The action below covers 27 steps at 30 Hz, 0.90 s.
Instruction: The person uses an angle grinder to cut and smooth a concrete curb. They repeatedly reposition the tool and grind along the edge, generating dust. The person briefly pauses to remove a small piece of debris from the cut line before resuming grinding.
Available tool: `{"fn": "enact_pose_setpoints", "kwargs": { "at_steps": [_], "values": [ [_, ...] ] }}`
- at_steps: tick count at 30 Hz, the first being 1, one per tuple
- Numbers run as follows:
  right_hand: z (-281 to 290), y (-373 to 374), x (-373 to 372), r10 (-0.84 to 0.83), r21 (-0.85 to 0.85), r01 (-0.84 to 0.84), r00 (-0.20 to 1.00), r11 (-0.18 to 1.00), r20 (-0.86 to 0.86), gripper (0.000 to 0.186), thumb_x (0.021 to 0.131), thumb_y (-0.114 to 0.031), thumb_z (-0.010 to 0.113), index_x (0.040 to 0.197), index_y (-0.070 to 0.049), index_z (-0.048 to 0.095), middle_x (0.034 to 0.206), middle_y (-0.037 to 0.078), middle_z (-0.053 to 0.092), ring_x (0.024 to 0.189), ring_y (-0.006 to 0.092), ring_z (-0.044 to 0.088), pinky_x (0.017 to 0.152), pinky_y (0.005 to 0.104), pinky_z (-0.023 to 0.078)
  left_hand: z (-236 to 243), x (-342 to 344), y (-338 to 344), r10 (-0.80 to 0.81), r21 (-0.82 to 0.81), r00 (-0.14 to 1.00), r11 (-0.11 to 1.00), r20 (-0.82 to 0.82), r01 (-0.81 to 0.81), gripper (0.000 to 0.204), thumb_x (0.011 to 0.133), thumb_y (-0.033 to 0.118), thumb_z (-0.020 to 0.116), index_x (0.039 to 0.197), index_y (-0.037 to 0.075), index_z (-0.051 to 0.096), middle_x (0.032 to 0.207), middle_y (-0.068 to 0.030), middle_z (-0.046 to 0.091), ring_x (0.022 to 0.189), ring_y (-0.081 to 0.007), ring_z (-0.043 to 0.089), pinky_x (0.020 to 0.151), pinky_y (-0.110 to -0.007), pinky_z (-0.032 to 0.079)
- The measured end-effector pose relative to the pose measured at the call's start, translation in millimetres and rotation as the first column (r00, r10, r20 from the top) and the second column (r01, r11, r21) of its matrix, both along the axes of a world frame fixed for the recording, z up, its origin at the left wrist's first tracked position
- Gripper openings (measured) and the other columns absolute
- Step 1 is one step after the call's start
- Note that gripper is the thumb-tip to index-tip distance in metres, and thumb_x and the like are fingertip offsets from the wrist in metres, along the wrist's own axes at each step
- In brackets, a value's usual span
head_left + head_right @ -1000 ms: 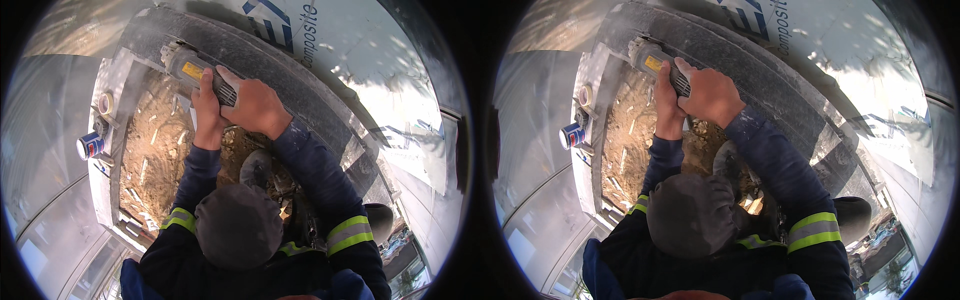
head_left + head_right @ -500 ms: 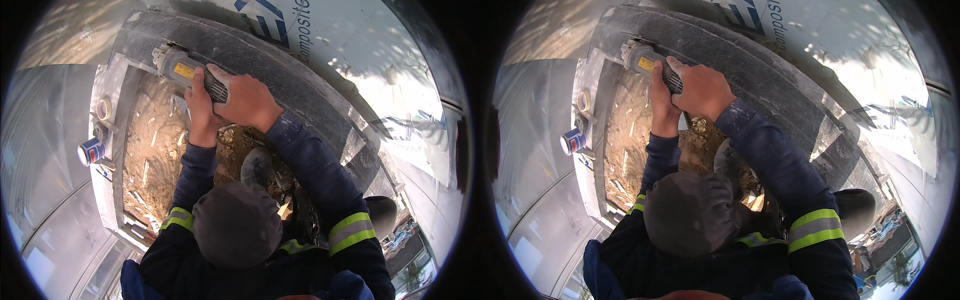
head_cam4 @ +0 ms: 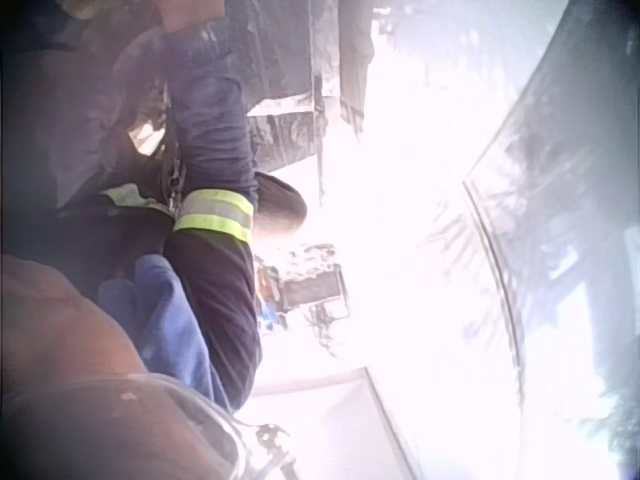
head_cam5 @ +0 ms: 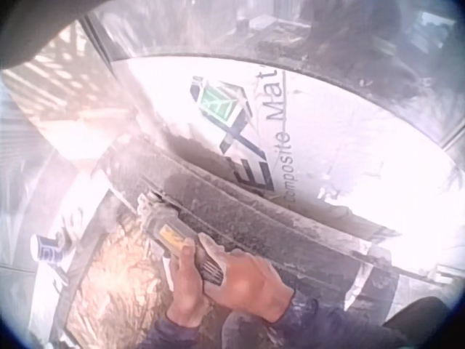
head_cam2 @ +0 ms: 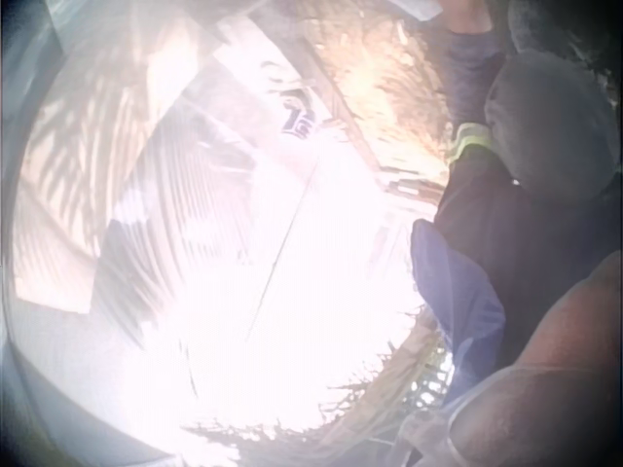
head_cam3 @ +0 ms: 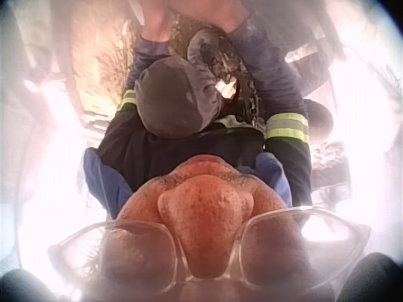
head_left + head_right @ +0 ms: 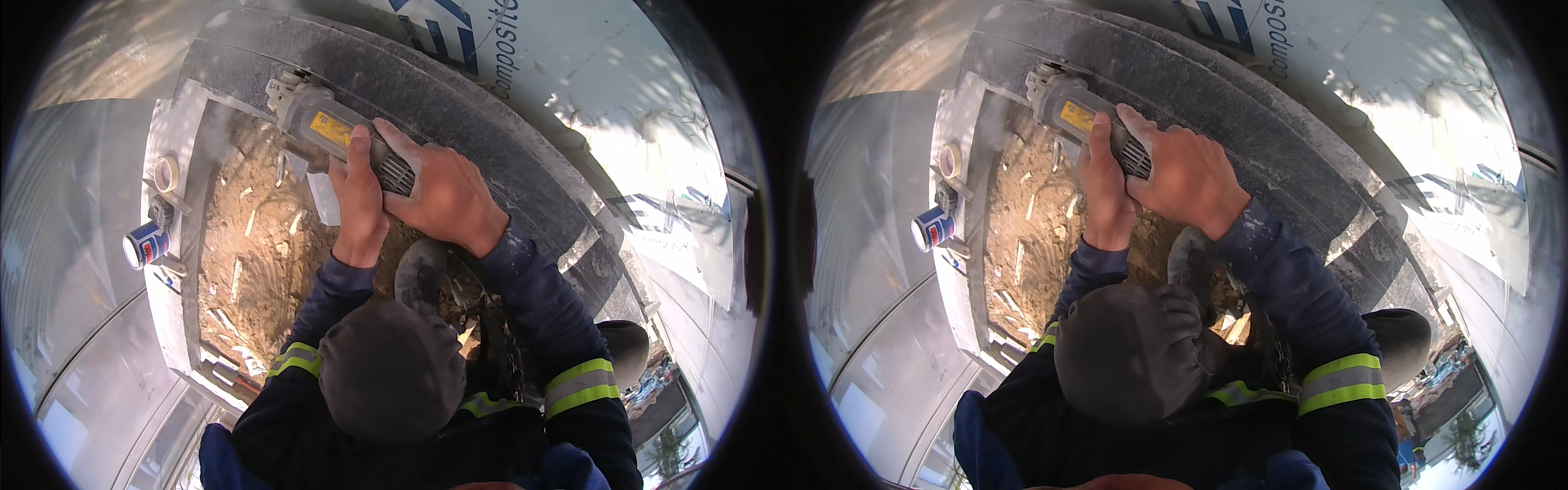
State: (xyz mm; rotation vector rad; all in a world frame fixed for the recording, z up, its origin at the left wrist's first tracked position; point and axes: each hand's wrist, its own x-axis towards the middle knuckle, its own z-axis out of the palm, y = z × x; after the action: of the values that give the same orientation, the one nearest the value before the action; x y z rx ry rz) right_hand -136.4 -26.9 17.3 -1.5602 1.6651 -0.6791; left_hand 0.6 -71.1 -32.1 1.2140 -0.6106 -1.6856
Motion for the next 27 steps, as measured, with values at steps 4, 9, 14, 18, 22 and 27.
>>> {"fn": "enact_pose_setpoints", "kwargs": {
  "at_steps": [4,9,14,18,22,27],
  "values": [
    [-11,-14,6,0.002,-0.01,-0.002,1.0,1.0,-0.007,0.093,0.079,-0.035,0.081,0.162,-0.013,0.046,0.098,0.025,0.076,0.092,0.0451,0.073,0.086,0.0496,0.06,4,1,-10,-0.011,-0.001,1.0,1.0,-0.013,0.011,0.037,0.108,0.033,0.065,0.122,0.0,0.059,0.102,-0.0074,0.069,0.081,-0.0133,0.072,0.067,-0.03,0.061],
    [-22,-36,15,0.023,0.03,-0.023,1.0,0.999,0.016,0.094,0.076,-0.034,0.078,0.162,-0.012,0.046,0.099,0.025,0.076,0.093,0.0454,0.073,0.089,0.0494,0.06,-18,17,-37,-0.054,-0.029,0.997,0.998,0.053,0.055,0.043,0.111,0.04,0.056,0.124,-0.001,0.061,0.104,-0.0118,0.073,0.087,-0.0197,0.075,0.076,-0.033,0.063],
    [-23,-45,17,0.034,0.006,-0.034,0.999,0.999,0.013,0.095,0.076,-0.032,0.078,0.162,-0.011,0.045,0.1,0.026,0.076,0.094,0.0449,0.074,0.089,0.0488,0.06,-23,25,-50,-0.05,0.02,0.998,0.999,0.036,0.049,0.041,0.111,0.039,0.055,0.123,-0.001,0.061,0.104,-0.0118,0.073,0.087,-0.02,0.076,0.075,-0.033,0.064],
    [-8,-20,6,0.019,0.046,-0.019,1.0,0.999,0.007,0.093,0.076,-0.032,0.079,0.161,-0.01,0.047,0.101,0.026,0.076,0.096,0.0449,0.073,0.087,0.0484,0.06,-1,5,-19,-0.02,0.008,1.0,1.0,-0.01,0.02,0.038,0.109,0.035,0.062,0.121,-0.001,0.061,0.102,-0.0085,0.07,0.083,-0.016,0.073,0.069,-0.031,0.062],
    [-2,0,-3,0.001,0.003,-0.001,1.0,1.0,0.015,0.091,0.078,-0.032,0.079,0.161,-0.01,0.048,0.101,0.025,0.076,0.095,0.0442,0.074,0.086,0.0475,0.06,1,-5,4,0.003,-0.002,1.0,1.0,-0.029,-0.003,0.038,0.108,0.033,0.065,0.125,0.0,0.058,0.108,-0.0069,0.067,0.088,-0.0135,0.071,0.073,-0.031,0.062],
    [-10,-12,2,-0.006,0.011,0.006,1.0,1.0,0.01,0.091,0.078,-0.032,0.078,0.161,-0.011,0.048,0.099,0.024,0.076,0.093,0.0437,0.074,0.087,0.0482,0.06,0,0,-9,-0.041,0.012,0.999,0.999,-0.034,0.041,0.04,0.11,0.037,0.061,0.125,0.0,0.059,0.108,-0.009,0.069,0.089,-0.0167,0.073,0.075,-0.033,0.063]
  ]
}}
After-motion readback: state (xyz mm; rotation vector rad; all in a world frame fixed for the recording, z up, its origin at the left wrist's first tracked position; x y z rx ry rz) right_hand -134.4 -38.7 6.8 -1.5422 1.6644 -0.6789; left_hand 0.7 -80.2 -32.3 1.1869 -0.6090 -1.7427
